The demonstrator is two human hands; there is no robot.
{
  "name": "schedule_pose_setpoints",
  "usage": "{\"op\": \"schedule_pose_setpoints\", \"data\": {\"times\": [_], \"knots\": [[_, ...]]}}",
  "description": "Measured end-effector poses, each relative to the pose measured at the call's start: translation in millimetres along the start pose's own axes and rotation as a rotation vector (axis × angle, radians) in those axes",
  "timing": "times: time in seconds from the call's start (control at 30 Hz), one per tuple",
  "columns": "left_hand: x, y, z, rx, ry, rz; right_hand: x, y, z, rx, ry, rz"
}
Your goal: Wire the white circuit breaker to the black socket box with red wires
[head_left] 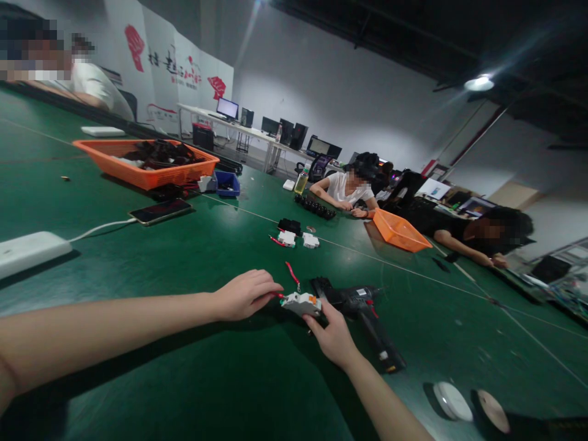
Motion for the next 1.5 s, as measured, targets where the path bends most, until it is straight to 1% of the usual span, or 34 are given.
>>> {"op": "schedule_pose_setpoints", "data": {"times": [0.17,0.33,0.57,0.7,1.0,1.2,1.4,1.5], "knots": [[0.0,-0.2,0.4,0.020,0.009,-0.007,-0.2,-0.3,2.3,0.003,0.007,0.026],[-1.5,-0.5,-0.2,0.016,0.037,0.031,1.2,-0.8,4.5,0.007,-0.012,0.014],[-2.7,-1.2,-1.0,0.011,0.044,0.052,0.5,-0.1,4.9,0.016,-0.022,0.012],[-4.1,-1.5,0.7,0.039,0.048,0.065,-1.1,0.9,3.8,0.014,-0.022,0.022],[-1.0,-3.6,0.0,0.040,0.060,0.019,-1.0,1.7,3.0,0.009,-0.039,0.020],[-1.1,-3.6,0.6,0.034,0.101,-0.015,1.4,0.5,1.8,-0.001,-0.037,-0.014],[-0.8,-3.1,1.8,0.064,0.165,-0.002,3.2,-1.8,-1.0,-0.058,-0.121,-0.056],[-0.3,-3.1,3.6,0.092,0.205,-0.017,3.8,-2.8,-3.6,-0.099,-0.181,-0.082]]}}
Point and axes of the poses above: each hand's wrist, its own y-axis towards the middle knuckle, its own x-axis out of the palm, z = x × y, the point moved 5 cm from there along y, towards the middle knuckle, and after that the axes turned 1 degree about y, right-handed, at the moved point
